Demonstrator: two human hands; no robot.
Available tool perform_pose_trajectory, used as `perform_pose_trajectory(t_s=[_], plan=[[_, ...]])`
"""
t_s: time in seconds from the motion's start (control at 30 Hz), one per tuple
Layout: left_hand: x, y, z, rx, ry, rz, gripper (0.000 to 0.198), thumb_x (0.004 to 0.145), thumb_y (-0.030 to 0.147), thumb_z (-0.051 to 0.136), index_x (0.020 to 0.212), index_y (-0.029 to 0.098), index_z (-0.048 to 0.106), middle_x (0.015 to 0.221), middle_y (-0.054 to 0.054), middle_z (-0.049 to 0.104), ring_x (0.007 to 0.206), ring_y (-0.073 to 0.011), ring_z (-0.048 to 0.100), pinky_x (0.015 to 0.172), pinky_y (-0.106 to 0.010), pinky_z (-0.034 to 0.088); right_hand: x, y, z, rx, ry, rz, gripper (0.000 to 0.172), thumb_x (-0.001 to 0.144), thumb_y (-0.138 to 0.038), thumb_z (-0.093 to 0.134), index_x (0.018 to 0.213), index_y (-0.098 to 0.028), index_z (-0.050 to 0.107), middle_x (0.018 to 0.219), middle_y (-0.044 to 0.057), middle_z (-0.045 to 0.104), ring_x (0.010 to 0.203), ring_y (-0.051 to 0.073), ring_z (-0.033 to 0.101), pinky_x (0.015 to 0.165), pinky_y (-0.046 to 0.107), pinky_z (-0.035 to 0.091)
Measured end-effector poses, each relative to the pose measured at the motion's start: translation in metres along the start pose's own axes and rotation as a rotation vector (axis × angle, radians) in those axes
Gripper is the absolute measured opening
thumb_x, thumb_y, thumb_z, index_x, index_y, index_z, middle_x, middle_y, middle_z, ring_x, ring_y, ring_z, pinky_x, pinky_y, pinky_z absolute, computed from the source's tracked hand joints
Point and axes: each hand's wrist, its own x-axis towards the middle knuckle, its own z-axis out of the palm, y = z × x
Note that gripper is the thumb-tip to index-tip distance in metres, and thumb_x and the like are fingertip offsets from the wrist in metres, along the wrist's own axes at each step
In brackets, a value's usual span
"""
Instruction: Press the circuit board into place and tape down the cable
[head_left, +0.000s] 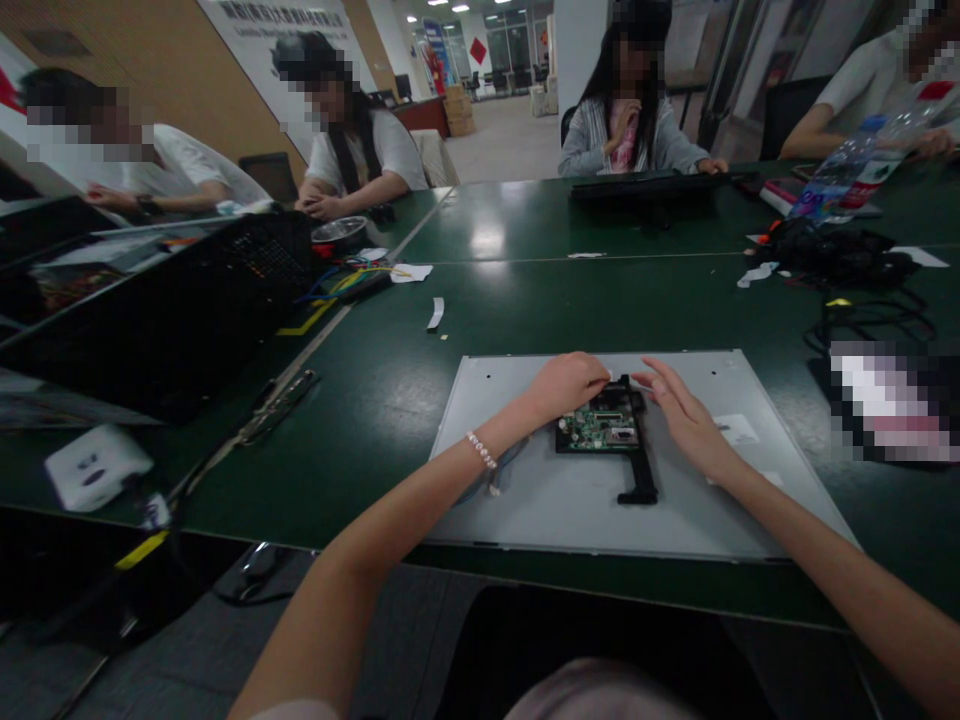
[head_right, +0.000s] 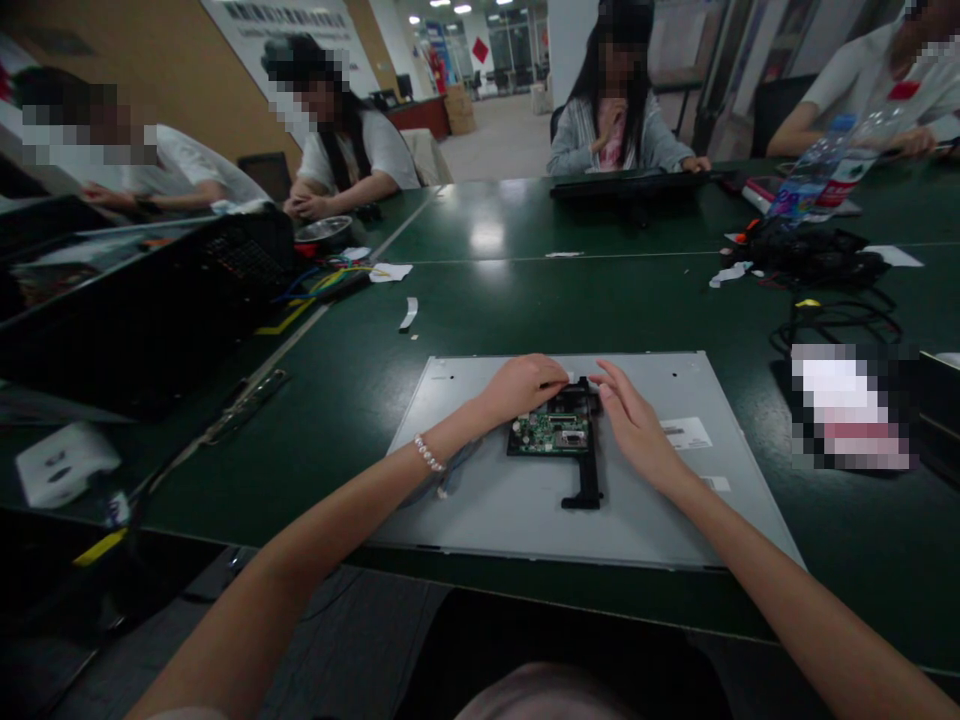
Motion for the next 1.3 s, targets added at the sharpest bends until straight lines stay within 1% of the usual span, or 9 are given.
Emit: perform_pose_trajectory(t_s=[0.17,0.37,0.43,0.53,0.6,0.73,0.87,1.03,1.3], plan=[[0.001,-0.001,0.0,-0.019,0.015,0.018,0.02,0.091,0.017,0.055,0.089,0.017,0.074,0.09,-0.006,0.075,0.086,-0.0172,0.068,0.08,-0.028,0.049,0.0,0.0,0.0,-0.012,0.001,-0.002,0.05,0.1,-0.056,0.036,0.143,-0.033,0.042,0.135,0.008,0.06,0.13,0.027,0.053,0.113,0.054,0.035],[-0.003,-0.008,-0.004,-0.062,0.092,-0.023,0.024,0.093,0.024,0.052,0.102,0.017,0.073,0.103,-0.008,0.074,0.095,-0.0181,0.068,0.086,-0.031,0.049,0.0,0.0,0.0,-0.01,0.009,-0.011,0.049,0.099,-0.057,0.037,0.142,-0.035,0.043,0.136,0.007,0.06,0.13,0.028,0.053,0.112,0.055,0.037],[-0.008,-0.023,-0.013,-0.049,0.112,-0.065,0.027,0.093,0.021,0.049,0.105,0.016,0.072,0.106,-0.008,0.073,0.098,-0.0179,0.067,0.089,-0.031,0.048,0.0,0.002,0.0,-0.002,0.018,-0.008,0.049,0.098,-0.057,0.038,0.142,-0.036,0.044,0.136,0.006,0.06,0.13,0.029,0.053,0.111,0.055,0.039],[-0.026,-0.058,-0.034,0.082,0.08,-0.166,0.032,0.092,0.016,0.044,0.109,0.016,0.071,0.109,-0.009,0.072,0.103,-0.0208,0.065,0.094,-0.035,0.046,0.0,0.004,-0.001,0.01,0.027,-0.004,0.048,0.098,-0.057,0.038,0.142,-0.037,0.043,0.136,0.006,0.06,0.129,0.029,0.054,0.111,0.055,0.039],[-0.045,-0.088,-0.049,0.21,0.039,-0.28,0.035,0.09,0.013,0.043,0.112,0.015,0.07,0.113,-0.01,0.071,0.107,-0.0246,0.063,0.098,-0.04,0.043,0.0,0.004,-0.001,0.012,0.023,-0.005,0.048,0.099,-0.057,0.038,0.142,-0.038,0.044,0.137,0.006,0.06,0.13,0.029,0.053,0.112,0.055,0.038],[-0.093,-0.146,-0.077,0.327,0.071,-0.58,0.042,0.085,0.012,0.046,0.121,0.014,0.066,0.127,-0.012,0.064,0.118,-0.0263,0.057,0.103,-0.039,0.04,-0.001,0.004,0.0,0.006,0.018,0.009,0.048,0.099,-0.057,0.039,0.142,-0.036,0.044,0.136,0.007,0.06,0.129,0.029,0.053,0.112,0.056,0.038],[-0.131,-0.185,-0.093,0.375,0.036,-0.758,0.048,0.08,0.015,0.051,0.126,0.017,0.063,0.131,-0.01,0.062,0.121,-0.026,0.055,0.103,-0.035,0.041,0.0,0.004,0.001,-0.001,0.019,0.008,0.048,0.098,-0.057,0.039,0.141,-0.036,0.045,0.134,0.007,0.061,0.128,0.029,0.054,0.111,0.056,0.038],[-0.148,-0.203,-0.093,0.371,-0.111,-0.864,0.048,0.078,0.021,0.054,0.124,0.022,0.066,0.131,-0.007,0.063,0.118,-0.0262,0.057,0.097,-0.032,0.045,-0.001,0.002,0.002,-0.001,0.018,0.007,0.047,0.099,-0.056,0.039,0.141,-0.036,0.046,0.133,0.007,0.061,0.128,0.029,0.054,0.111,0.056,0.039],[-0.14,-0.207,-0.082,0.442,-0.077,-0.91,0.038,0.084,0.023,0.046,0.111,0.021,0.073,0.12,-0.01,0.069,0.113,-0.027,0.061,0.094,-0.035,0.046,-0.001,0.002,0.002,0.004,0.024,0.003,0.047,0.098,-0.056,0.04,0.14,-0.036,0.046,0.134,0.007,0.061,0.129,0.029,0.054,0.111,0.056,0.038]])
